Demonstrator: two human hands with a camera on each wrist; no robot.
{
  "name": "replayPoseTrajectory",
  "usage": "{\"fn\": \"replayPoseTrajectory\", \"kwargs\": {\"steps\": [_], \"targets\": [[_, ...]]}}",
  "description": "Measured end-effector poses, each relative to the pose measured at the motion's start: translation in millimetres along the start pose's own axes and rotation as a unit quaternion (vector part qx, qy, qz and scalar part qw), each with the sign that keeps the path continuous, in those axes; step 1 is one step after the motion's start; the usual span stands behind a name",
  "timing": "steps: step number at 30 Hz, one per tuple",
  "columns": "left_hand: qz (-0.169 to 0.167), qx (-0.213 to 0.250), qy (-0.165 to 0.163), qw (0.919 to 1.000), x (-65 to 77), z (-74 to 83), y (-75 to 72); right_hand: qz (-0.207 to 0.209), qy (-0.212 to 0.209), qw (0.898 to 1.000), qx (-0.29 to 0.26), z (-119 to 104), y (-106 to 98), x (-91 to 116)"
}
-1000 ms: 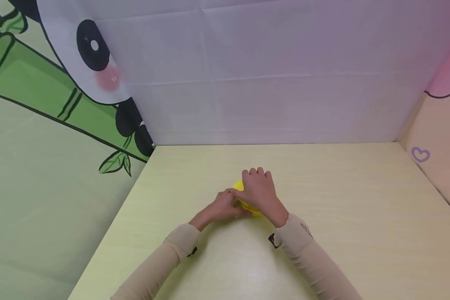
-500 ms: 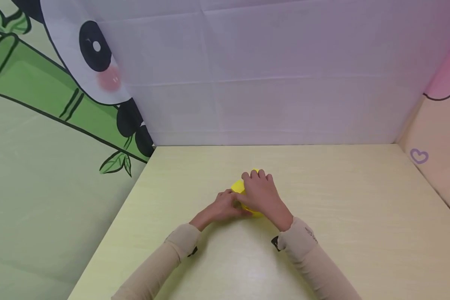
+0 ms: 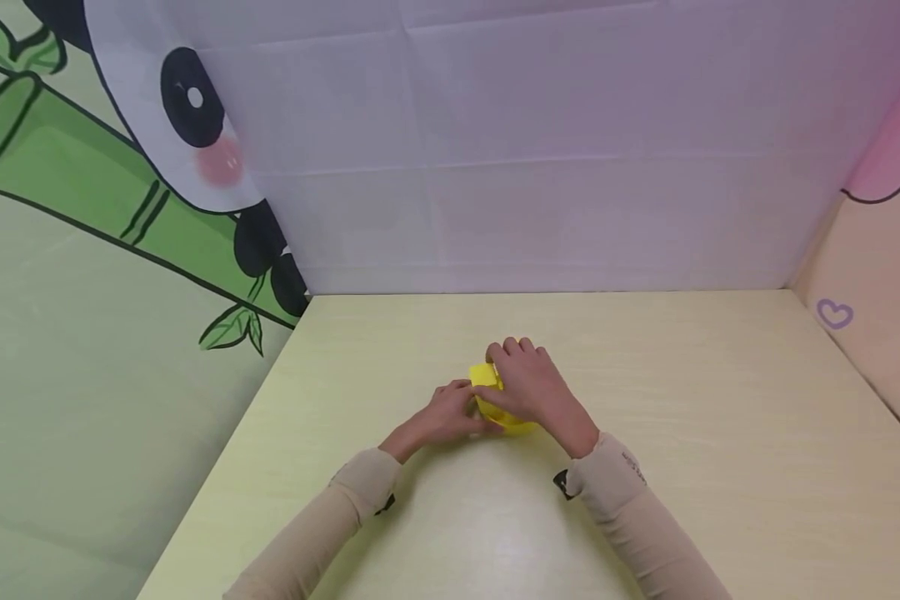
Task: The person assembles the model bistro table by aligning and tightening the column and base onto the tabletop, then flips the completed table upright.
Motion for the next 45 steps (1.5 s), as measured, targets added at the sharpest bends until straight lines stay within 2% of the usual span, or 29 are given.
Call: {"fn": "replayPoseTrajectory", "kwargs": {"steps": [3,8,15,18,22,25,29,34,37,45], "targets": [[-0.001,-0.001,-0.002,1.0000,0.0,-0.2,0.5,0.009,0.011,1.000,0.012,0,-1,1],[-0.001,0.002,-0.004,1.0000,0.6,0.1,0.2,0.014,-0.009,1.000,0.011,-3,-2,1],[0.002,0.006,0.000,1.0000,0.4,0.3,1.0,0.033,0.020,0.996,0.080,-3,-2,2],[0.001,0.012,0.005,0.9999,0.7,1.1,0.8,0.026,0.015,0.998,0.059,-2,-3,3],[0.000,0.023,0.010,0.9997,1.5,2.8,-0.7,0.009,-0.020,1.000,0.018,-1,-4,5],[0.000,0.026,0.010,0.9996,1.6,3.0,-0.8,-0.002,-0.033,0.999,0.015,0,-5,6],[-0.002,0.020,0.005,0.9998,1.5,2.4,-0.1,-0.002,-0.011,0.999,0.044,3,-6,7],[-0.003,0.015,0.001,0.9999,1.8,1.8,0.4,-0.008,0.027,0.999,0.036,7,-9,9],[-0.002,0.014,0.002,0.9999,1.9,1.6,0.3,-0.013,0.022,0.999,0.029,8,-9,11],[-0.005,0.006,-0.007,0.9999,2.7,2.8,-0.9,0.010,0.025,0.998,0.065,7,-11,15]]}}
Point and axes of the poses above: each hand's wrist, its own x-axis away from the middle knuckle, its own y-axis out of the palm, z = x × y, the point moved 4 cm from there along -x, towards the middle knuckle, and after that the axes turned 4 degrees about z, right-handed, at the moved point
